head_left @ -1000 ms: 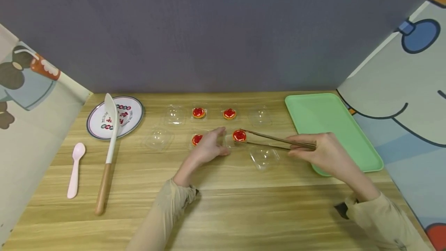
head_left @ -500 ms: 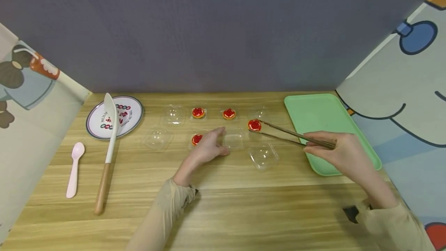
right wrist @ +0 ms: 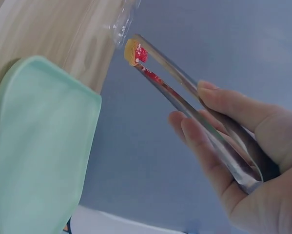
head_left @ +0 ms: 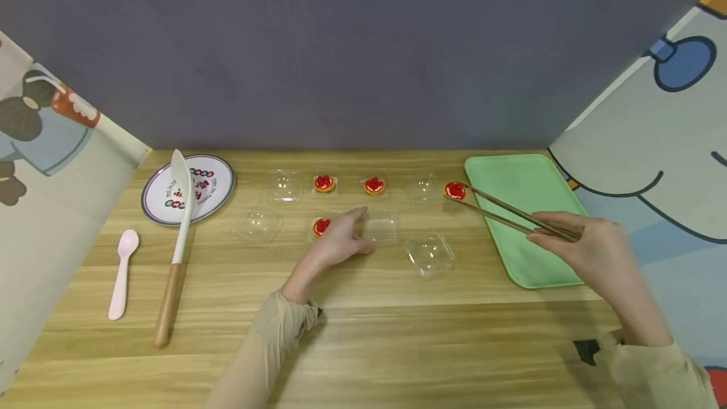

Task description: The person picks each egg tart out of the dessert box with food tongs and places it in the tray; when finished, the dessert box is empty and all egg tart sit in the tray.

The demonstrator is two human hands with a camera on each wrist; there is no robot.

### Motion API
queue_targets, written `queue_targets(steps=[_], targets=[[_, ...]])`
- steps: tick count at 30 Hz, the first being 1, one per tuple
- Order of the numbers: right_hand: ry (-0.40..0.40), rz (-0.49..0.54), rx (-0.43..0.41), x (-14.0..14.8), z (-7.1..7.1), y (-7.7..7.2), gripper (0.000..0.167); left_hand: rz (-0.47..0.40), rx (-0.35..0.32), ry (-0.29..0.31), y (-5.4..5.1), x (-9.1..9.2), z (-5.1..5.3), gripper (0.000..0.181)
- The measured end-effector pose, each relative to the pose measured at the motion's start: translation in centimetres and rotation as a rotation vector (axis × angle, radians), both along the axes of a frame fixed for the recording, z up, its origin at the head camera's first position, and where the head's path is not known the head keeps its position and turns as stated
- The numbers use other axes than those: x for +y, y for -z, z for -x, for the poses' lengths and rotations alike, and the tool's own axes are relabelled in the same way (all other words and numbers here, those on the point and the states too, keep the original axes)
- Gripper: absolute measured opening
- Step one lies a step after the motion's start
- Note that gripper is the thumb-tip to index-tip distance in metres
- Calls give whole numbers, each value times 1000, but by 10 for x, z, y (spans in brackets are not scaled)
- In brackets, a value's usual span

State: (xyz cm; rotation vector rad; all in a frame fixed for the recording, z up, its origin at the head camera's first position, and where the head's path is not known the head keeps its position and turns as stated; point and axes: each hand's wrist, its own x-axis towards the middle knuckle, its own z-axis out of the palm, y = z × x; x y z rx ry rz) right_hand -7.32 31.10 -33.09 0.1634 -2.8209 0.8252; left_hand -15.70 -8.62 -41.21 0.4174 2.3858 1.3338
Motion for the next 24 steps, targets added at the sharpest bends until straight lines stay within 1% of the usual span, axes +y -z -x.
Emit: queue_targets(steps=[3,7,13,17,24], targets=[[18,-14,10,5,0,3,38,7,2,4,0,0,0,85],[54,-26,-9,14,0,5,39,9,4,6,-1,0,0,85],[88,-77,12,26,0,10,39,15,8,3,-1,0,0,84],[114,-86,16,33,-1,14,39,17,7,4,-1,0,0,84],[141,-116,52,44,-5,18,36,20,5,10,-2,0,0,85]])
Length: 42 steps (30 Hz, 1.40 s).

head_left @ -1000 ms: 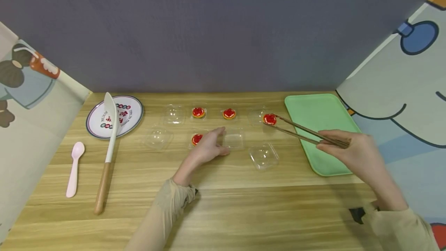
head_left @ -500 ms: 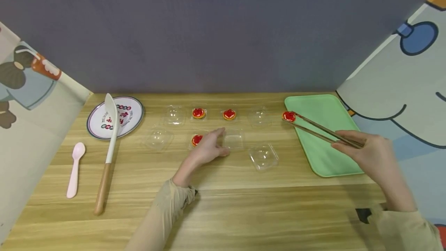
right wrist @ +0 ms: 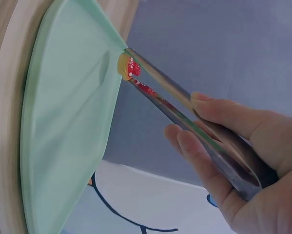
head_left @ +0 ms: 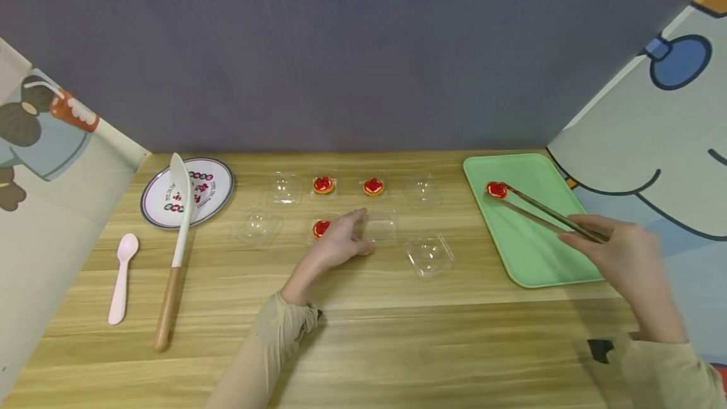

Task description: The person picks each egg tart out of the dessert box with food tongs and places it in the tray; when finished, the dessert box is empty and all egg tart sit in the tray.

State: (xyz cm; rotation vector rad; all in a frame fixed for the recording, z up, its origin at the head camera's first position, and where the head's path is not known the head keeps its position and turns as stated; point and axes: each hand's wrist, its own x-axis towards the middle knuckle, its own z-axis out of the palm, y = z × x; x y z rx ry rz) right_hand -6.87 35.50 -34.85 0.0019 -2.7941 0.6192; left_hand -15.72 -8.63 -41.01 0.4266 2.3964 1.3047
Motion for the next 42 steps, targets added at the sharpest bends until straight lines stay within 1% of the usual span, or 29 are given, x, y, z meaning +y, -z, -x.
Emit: queue_targets(steps=[8,11,16,24,31,42], targets=[[36,-66,41,9,-1,6,35,-4,0,6,1,0,0,85],[42,-77,36,11,0,7,36,0,-4,4,0,1,0,85],[38,-83,34,13,2,10,36,4,-7,-3,0,1,-1,85],[47,-71,37,16,5,16,37,5,-1,4,1,1,-1,85],[53,-68,29,18,5,17,37,-3,2,12,3,0,0,85],[79,-65,-16,16,5,19,42,-7,-3,9,3,1,-1,86]])
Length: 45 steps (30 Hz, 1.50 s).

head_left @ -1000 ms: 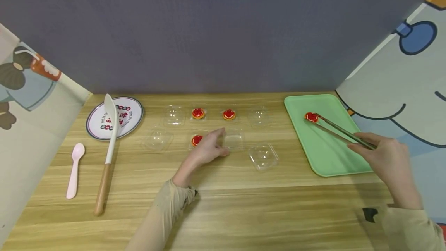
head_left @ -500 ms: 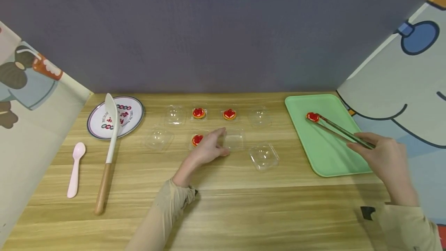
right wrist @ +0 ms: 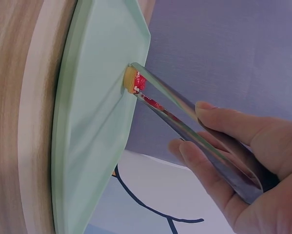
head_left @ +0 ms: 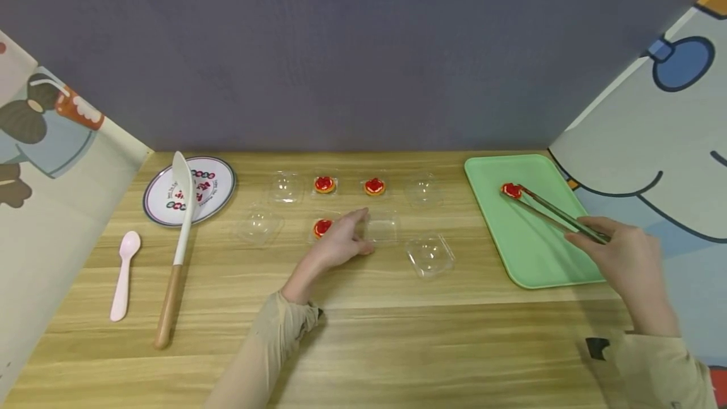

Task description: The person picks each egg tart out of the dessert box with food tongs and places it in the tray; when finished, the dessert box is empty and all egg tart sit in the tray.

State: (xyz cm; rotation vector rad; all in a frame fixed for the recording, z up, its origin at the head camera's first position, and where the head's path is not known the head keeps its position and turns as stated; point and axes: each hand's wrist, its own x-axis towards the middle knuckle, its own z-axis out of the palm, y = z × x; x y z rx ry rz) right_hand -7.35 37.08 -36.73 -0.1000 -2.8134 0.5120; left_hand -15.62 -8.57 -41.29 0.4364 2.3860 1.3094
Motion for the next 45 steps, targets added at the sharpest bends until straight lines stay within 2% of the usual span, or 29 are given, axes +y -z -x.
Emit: queue_targets(steps=[3,10,15,21,29,32,36,41,45], targets=[[2,13,-5,0,0,0,43,3,0,2,1,0,0,87],[17,57,52,2,-2,-3,41,3,27,16,0,0,0,85],[28,65,58,-3,-6,-9,41,-2,38,11,0,-1,1,91],[26,94,53,-17,-8,-18,44,10,88,-3,-2,-7,2,90],[-18,112,66,-33,-6,-24,43,-118,52,-7,-12,-18,4,75],[-31,124,30,-41,-3,-24,44,-148,80,-14,-19,-27,3,68],[-72,166,-19,-53,0,-22,47,-184,114,-63,-23,-46,4,58],[-131,247,-62,-67,4,-21,45,-224,109,-141,-19,-74,2,53],[-186,309,-102,-80,9,-20,41,-224,132,-191,-14,-93,1,52]])
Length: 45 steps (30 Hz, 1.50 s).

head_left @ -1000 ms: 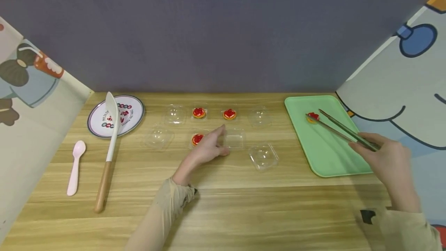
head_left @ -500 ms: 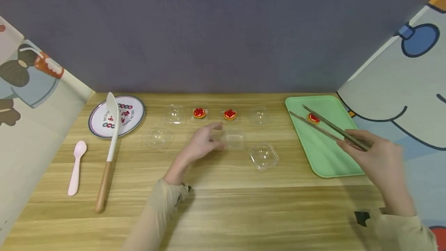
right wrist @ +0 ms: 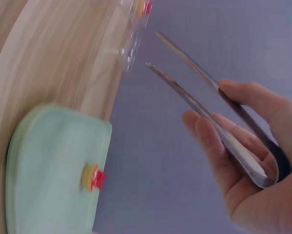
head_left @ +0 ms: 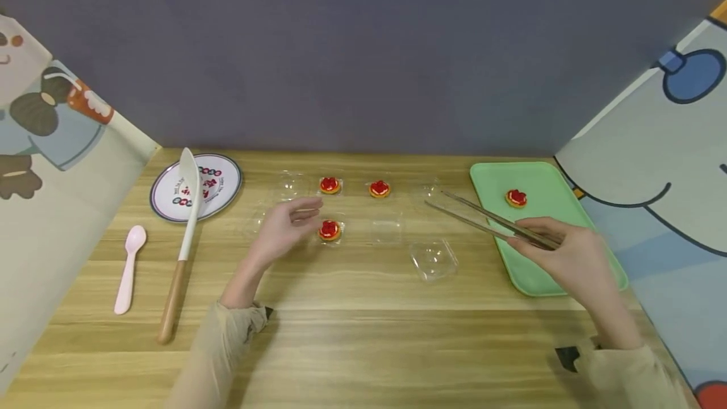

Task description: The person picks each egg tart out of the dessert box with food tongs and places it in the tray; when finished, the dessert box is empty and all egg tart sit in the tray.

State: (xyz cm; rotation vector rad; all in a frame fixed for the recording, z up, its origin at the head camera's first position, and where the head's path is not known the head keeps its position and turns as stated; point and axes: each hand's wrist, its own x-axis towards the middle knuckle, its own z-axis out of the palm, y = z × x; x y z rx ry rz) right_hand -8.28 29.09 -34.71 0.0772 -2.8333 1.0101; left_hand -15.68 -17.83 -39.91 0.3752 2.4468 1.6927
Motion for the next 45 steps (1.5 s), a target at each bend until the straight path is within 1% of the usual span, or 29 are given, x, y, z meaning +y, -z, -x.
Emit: queue_targets(steps=[3,6,9,11,15,18,25,29,32,37,45], targets=[[-30,14,-12,-11,1,-2,38,-7,-1,1,2,-8,-1,55],[-58,-1,-19,-23,2,-6,36,-1,-28,36,5,-12,-1,61],[-101,6,-27,-36,3,-10,33,10,-69,78,8,-14,-1,66],[-133,1,-19,-45,4,-13,31,22,-88,89,11,-15,0,69],[-193,-36,16,-62,7,-14,29,31,-101,77,13,-15,0,70],[-221,-47,12,-74,10,-13,29,31,-109,73,14,-14,0,70],[-283,20,-47,-100,18,-8,29,59,-141,62,13,-11,-2,74],[-316,33,-44,-111,22,-7,27,70,-143,55,13,-10,-2,74],[-334,19,-40,-118,25,-6,27,73,-146,60,13,-8,-2,74],[-353,-1,-61,-128,30,-4,27,67,-146,66,14,-6,-1,74],[-382,-73,-15,-138,34,-2,27,77,-149,54,12,-4,-2,72]])
